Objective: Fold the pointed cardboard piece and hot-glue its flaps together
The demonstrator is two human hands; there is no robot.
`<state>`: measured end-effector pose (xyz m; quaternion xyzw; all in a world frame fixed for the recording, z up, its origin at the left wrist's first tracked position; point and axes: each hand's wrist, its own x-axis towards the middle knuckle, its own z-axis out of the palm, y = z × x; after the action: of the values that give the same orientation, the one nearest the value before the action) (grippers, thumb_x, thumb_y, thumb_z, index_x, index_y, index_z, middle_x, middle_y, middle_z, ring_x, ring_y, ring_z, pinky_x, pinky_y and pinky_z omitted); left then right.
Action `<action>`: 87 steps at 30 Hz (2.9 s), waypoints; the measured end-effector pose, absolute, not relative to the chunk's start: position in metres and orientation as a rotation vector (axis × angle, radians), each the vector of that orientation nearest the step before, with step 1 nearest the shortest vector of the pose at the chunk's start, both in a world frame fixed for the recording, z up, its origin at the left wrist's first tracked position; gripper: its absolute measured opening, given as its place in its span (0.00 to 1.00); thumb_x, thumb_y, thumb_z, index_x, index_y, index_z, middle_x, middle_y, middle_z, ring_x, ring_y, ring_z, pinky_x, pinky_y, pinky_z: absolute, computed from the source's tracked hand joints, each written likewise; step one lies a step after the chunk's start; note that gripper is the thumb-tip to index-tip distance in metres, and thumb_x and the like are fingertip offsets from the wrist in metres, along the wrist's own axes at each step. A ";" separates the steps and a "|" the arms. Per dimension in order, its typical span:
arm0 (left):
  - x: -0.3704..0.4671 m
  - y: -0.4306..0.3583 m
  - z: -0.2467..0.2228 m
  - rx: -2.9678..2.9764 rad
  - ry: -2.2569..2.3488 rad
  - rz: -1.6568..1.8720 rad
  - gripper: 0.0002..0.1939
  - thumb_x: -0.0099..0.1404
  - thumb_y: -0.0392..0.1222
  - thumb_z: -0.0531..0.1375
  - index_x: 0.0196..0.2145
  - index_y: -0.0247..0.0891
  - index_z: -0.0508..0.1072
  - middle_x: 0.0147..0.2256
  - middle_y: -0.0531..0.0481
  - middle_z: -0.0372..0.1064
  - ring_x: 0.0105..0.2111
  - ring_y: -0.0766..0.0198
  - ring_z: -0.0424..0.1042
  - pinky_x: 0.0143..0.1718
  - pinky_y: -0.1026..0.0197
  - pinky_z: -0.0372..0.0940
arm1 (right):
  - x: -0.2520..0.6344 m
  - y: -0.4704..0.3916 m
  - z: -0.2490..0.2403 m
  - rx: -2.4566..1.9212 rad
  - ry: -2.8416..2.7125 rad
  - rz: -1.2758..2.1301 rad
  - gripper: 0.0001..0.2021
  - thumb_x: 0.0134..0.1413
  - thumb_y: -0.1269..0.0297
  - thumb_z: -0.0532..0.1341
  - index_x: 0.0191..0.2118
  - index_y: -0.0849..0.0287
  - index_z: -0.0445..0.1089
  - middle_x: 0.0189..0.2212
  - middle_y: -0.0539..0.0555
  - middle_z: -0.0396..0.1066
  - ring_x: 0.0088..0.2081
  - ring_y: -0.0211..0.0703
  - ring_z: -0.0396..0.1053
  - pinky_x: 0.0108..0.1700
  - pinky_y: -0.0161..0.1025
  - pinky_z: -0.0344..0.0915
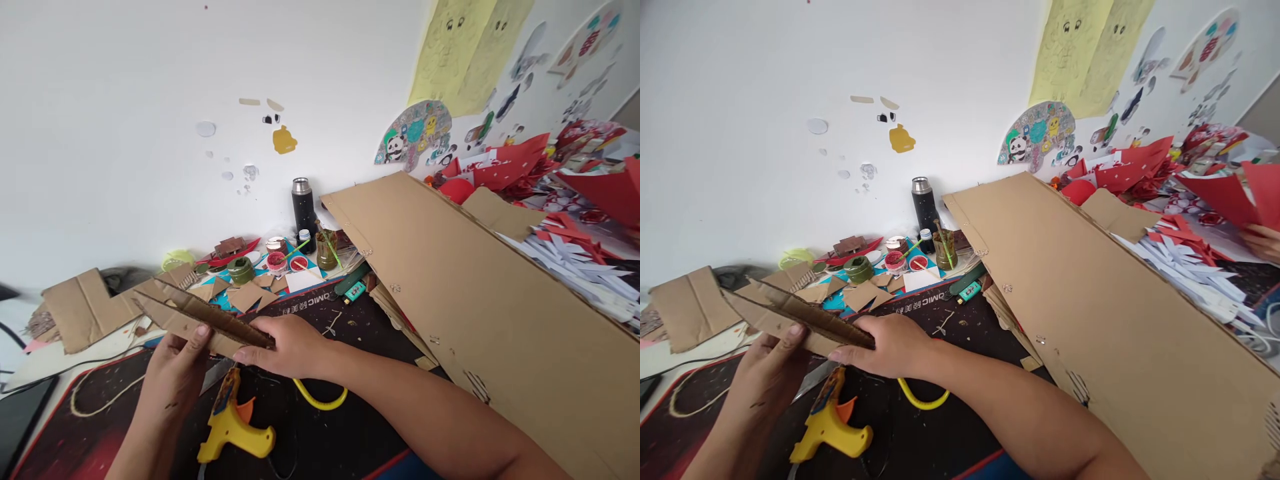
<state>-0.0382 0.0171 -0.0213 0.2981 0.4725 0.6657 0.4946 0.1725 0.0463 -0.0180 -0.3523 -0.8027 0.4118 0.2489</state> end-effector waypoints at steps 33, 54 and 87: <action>-0.028 0.016 -0.024 0.869 1.308 1.496 0.26 0.43 0.56 0.83 0.35 0.37 0.84 0.34 0.45 0.83 0.36 0.51 0.82 0.36 0.57 0.79 | 0.173 0.050 -0.026 -0.936 -2.027 1.468 0.21 0.69 0.41 0.65 0.48 0.56 0.78 0.31 0.50 0.79 0.23 0.39 0.74 0.29 0.35 0.64; -0.030 0.022 -0.010 0.680 1.129 1.838 0.24 0.48 0.56 0.82 0.37 0.41 0.83 0.44 0.50 0.84 0.46 0.56 0.78 0.49 0.58 0.78 | 0.170 0.059 -0.035 -0.751 -1.587 1.870 0.24 0.73 0.41 0.61 0.55 0.58 0.73 0.38 0.53 0.77 0.22 0.33 0.73 0.22 0.29 0.61; -0.036 0.020 -0.018 0.721 1.227 1.646 0.33 0.44 0.57 0.83 0.44 0.39 0.83 0.42 0.48 0.83 0.41 0.53 0.81 0.42 0.54 0.80 | 0.166 0.061 -0.037 -0.964 -1.650 1.694 0.09 0.70 0.57 0.67 0.44 0.58 0.77 0.29 0.48 0.75 0.23 0.34 0.73 0.26 0.30 0.63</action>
<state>-0.0356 0.0195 -0.0178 0.2937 0.4994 0.6699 0.4644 0.1662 0.0613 -0.0372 -0.3612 -0.6185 0.6349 0.2896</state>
